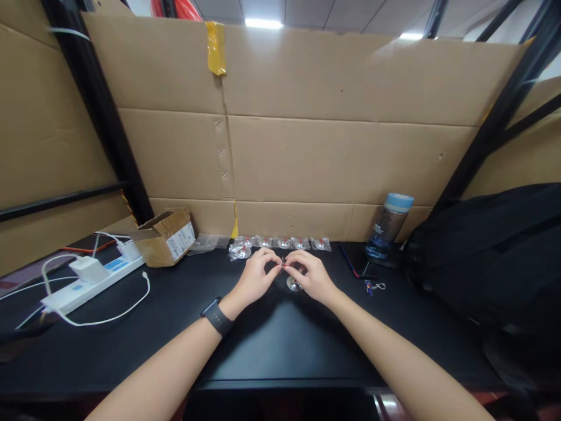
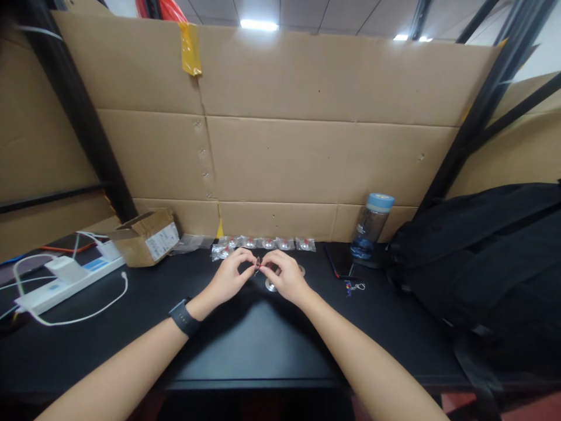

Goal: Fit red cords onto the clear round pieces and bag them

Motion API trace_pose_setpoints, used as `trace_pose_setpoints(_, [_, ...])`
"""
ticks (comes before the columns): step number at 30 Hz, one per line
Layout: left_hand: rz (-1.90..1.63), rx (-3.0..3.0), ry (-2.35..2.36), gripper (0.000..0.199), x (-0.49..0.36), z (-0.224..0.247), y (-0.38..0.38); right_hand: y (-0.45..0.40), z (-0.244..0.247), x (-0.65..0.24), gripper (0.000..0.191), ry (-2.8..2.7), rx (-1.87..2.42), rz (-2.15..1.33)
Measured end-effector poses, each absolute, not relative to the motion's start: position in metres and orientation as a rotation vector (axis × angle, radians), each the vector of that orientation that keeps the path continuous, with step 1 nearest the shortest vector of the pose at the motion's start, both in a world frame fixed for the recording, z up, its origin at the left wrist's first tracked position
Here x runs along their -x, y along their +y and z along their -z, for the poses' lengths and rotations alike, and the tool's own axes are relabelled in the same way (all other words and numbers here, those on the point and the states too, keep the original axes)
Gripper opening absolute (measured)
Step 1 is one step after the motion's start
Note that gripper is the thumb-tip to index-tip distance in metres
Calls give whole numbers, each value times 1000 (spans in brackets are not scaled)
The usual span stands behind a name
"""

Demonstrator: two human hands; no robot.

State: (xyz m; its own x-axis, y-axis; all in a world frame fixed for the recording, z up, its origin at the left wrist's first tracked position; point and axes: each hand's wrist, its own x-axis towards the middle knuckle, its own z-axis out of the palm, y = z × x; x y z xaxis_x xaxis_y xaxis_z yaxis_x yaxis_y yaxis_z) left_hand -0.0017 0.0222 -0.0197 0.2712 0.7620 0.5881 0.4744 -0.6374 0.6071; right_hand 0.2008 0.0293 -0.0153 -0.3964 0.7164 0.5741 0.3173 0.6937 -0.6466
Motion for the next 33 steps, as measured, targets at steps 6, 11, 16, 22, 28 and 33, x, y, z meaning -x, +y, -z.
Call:
trace_pose_setpoints(6, [-1295,-2105,1038,28,1,16,16,30,10,-205,16,-2096,774,-392])
trace_pose_setpoints(11, [-1078,-2409,1107,20,6,10,14,29,6,-208,14,-2113,714,-403])
trace_pose_setpoints(16, [-1052,-2482,1192,14,8,14,18,30,4,-213,13,-2184,762,-384])
trace_pose_setpoints(22, [-924,-2570,1339,14,11,16,19,45,15,-232,21,-2436,1002,-324])
trace_pose_setpoints(28, [-859,-2631,1379,16,11,10,13,51,17,-236,5,-2504,1153,-338])
trace_pose_setpoints(33, [-876,-2670,1398,17,10,7,9,40,1,-231,8,-2298,1054,-342])
